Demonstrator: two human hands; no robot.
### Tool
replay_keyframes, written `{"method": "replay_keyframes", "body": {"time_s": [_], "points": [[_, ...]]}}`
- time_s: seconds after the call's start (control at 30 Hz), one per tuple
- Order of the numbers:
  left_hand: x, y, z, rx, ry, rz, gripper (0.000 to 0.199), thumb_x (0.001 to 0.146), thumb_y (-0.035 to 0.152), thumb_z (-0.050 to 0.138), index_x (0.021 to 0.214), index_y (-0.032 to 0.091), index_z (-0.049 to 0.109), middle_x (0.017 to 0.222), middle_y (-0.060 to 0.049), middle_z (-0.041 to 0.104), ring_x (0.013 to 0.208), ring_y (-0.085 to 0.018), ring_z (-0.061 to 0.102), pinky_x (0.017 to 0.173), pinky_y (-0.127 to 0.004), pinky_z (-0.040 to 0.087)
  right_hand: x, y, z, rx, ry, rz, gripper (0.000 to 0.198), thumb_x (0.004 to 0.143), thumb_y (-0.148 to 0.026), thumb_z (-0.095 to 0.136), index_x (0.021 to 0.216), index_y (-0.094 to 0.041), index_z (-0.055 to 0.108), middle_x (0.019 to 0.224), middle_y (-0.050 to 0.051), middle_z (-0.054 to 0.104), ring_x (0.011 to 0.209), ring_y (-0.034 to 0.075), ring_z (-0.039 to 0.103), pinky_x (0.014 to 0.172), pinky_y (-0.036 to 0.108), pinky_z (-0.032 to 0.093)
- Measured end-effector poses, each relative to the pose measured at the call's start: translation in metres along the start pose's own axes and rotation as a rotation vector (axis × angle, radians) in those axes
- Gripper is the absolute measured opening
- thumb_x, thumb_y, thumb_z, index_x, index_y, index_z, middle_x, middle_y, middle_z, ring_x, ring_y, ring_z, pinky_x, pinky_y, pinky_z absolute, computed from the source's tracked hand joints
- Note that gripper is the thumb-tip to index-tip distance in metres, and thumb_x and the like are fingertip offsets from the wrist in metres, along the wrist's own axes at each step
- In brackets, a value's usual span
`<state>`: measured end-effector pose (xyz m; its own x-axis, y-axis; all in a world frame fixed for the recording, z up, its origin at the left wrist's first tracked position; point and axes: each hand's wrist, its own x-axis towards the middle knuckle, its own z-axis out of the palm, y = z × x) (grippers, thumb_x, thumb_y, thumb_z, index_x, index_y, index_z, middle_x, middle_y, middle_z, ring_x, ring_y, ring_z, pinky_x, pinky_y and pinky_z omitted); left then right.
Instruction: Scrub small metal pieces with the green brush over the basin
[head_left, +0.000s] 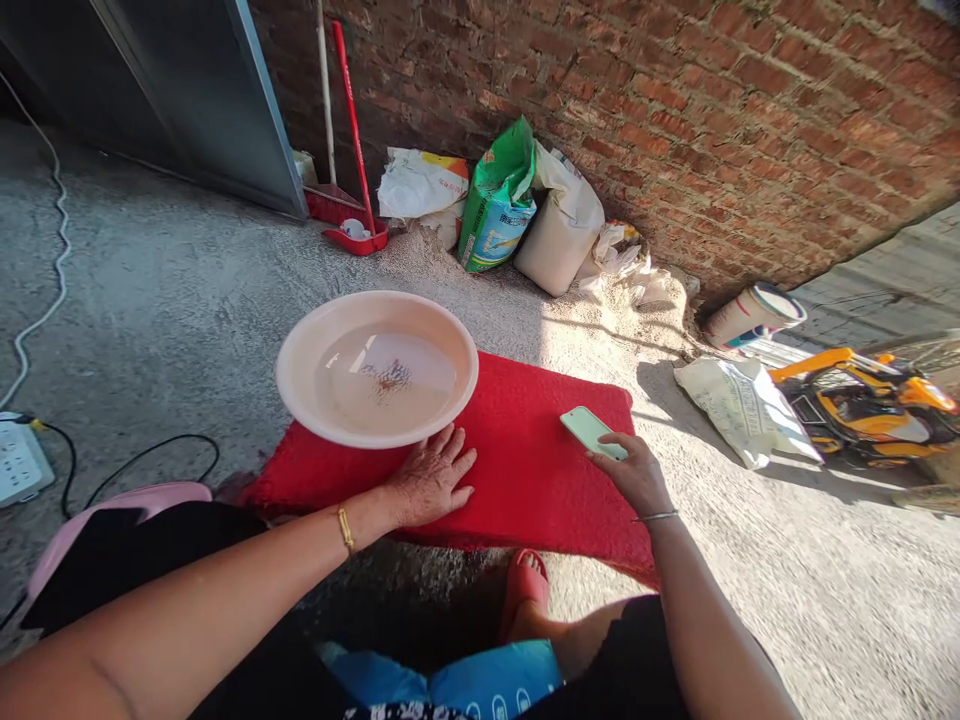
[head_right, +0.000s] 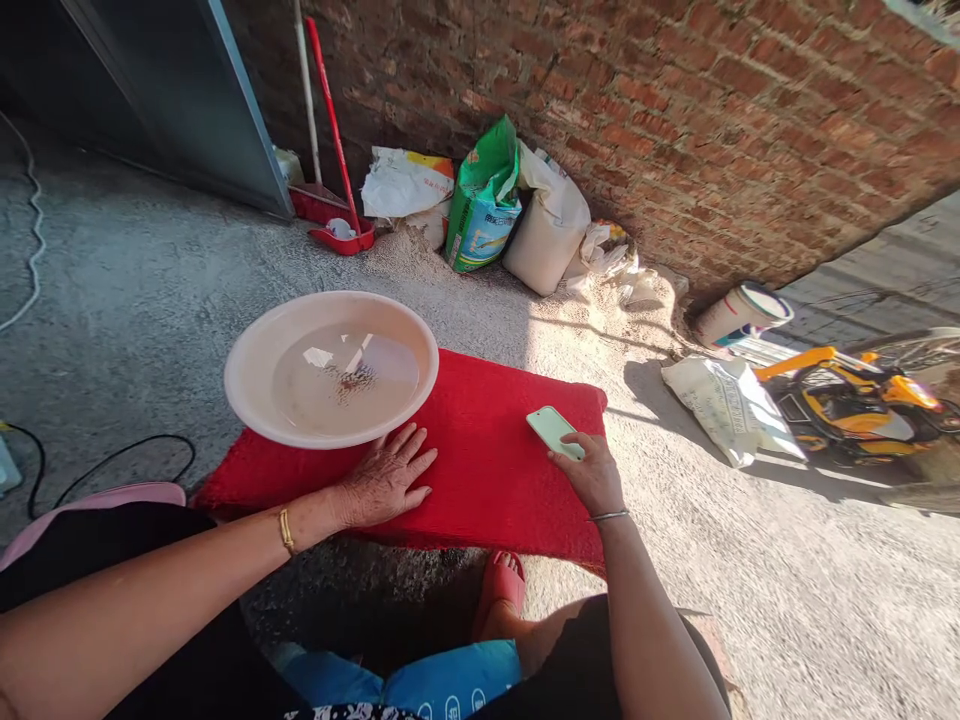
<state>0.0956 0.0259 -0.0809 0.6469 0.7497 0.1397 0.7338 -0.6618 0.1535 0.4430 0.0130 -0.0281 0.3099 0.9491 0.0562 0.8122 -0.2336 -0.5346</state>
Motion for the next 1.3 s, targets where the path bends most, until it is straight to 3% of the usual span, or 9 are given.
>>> {"method": "replay_keyframes", "body": {"time_s": [0.1, 0.17, 0.33, 0.4, 0.6, 0.67, 0.83, 1.07, 1.3], "points": [[0.000, 0.001, -0.001, -0.002, 0.007, -0.002, 0.053, 0.083, 0.050, 0.048, 0.128, 0.022, 0.051, 0.142, -0.015, 0.040, 0.134, -0.034, 0.027, 0.105, -0.052, 0.024, 0.003, 0.010, -0.013, -0.063, 0.101, 0.110, 0.041, 0.059, -0.055, 0.067, 0.086, -0.025, 0.068, 0.091, 0.004, 0.054, 0.081, 0.021, 0.055, 0.075, 0.036, 0.043], [0.001, 0.002, -0.002, 0.000, 0.007, -0.001, 0.053, 0.083, 0.050, 0.048, 0.127, 0.021, 0.052, 0.142, -0.015, 0.041, 0.134, -0.034, 0.028, 0.105, -0.052, 0.024, 0.000, 0.011, -0.012, -0.027, 0.106, 0.093, 0.042, 0.059, -0.057, 0.066, 0.086, -0.024, 0.068, 0.091, 0.005, 0.055, 0.083, 0.021, 0.055, 0.076, 0.036, 0.043], [0.000, 0.000, -0.002, 0.006, -0.003, -0.004, 0.053, 0.083, 0.050, 0.047, 0.128, 0.022, 0.051, 0.142, -0.015, 0.041, 0.134, -0.033, 0.028, 0.105, -0.052, 0.024, -0.013, 0.001, 0.005, 0.131, -0.101, -0.109, 0.044, 0.063, -0.058, 0.066, 0.090, -0.024, 0.066, 0.094, 0.004, 0.057, 0.084, 0.019, 0.055, 0.073, 0.032, 0.044], [0.000, 0.000, -0.001, 0.006, -0.008, -0.002, 0.053, 0.084, 0.050, 0.047, 0.128, 0.021, 0.051, 0.142, -0.015, 0.040, 0.134, -0.034, 0.028, 0.105, -0.053, 0.024, -0.013, 0.002, 0.004, 0.121, -0.131, -0.113, 0.042, 0.063, -0.057, 0.066, 0.089, -0.024, 0.066, 0.094, 0.003, 0.057, 0.083, 0.019, 0.055, 0.073, 0.032, 0.044], [0.000, 0.000, 0.000, 0.013, -0.010, 0.008, 0.054, 0.084, 0.051, 0.046, 0.129, 0.022, 0.050, 0.142, -0.015, 0.039, 0.135, -0.034, 0.027, 0.105, -0.053, 0.024, -0.004, 0.014, -0.019, -0.062, 0.094, 0.116, 0.040, 0.059, -0.056, 0.066, 0.085, -0.025, 0.068, 0.092, 0.004, 0.055, 0.083, 0.021, 0.055, 0.075, 0.035, 0.043], [0.000, 0.001, -0.001, 0.011, -0.009, 0.008, 0.054, 0.084, 0.051, 0.046, 0.128, 0.021, 0.050, 0.142, -0.015, 0.040, 0.135, -0.034, 0.027, 0.105, -0.053, 0.024, -0.006, 0.009, -0.019, 0.007, 0.059, 0.094, 0.042, 0.059, -0.057, 0.067, 0.085, -0.023, 0.068, 0.091, 0.004, 0.056, 0.082, 0.021, 0.055, 0.074, 0.034, 0.043], [0.000, 0.000, -0.002, 0.013, -0.018, 0.008, 0.054, 0.085, 0.050, 0.046, 0.129, 0.020, 0.050, 0.142, -0.017, 0.039, 0.135, -0.034, 0.027, 0.105, -0.054, 0.024, -0.014, -0.004, -0.012, 0.153, -0.203, -0.104, 0.041, 0.060, -0.055, 0.069, 0.084, -0.022, 0.067, 0.090, 0.004, 0.058, 0.075, 0.018, 0.054, 0.066, 0.030, 0.043], [0.001, 0.000, -0.004, 0.010, -0.010, 0.015, 0.053, 0.083, 0.050, 0.048, 0.128, 0.021, 0.051, 0.142, -0.016, 0.040, 0.134, -0.034, 0.029, 0.105, -0.053, 0.025, -0.007, 0.016, -0.026, 0.022, -0.004, 0.025, 0.039, 0.057, -0.056, 0.068, 0.081, -0.025, 0.067, 0.089, 0.003, 0.057, 0.079, 0.020, 0.055, 0.072, 0.034, 0.043], [0.001, 0.000, -0.004, 0.010, -0.038, -0.001, 0.054, 0.084, 0.050, 0.047, 0.128, 0.021, 0.051, 0.143, -0.017, 0.039, 0.134, -0.034, 0.028, 0.104, -0.053, 0.025, -0.012, 0.010, -0.017, 0.129, -0.208, -0.113, 0.040, 0.059, -0.055, 0.069, 0.084, -0.023, 0.066, 0.090, 0.003, 0.057, 0.078, 0.019, 0.054, 0.067, 0.031, 0.043]]}}
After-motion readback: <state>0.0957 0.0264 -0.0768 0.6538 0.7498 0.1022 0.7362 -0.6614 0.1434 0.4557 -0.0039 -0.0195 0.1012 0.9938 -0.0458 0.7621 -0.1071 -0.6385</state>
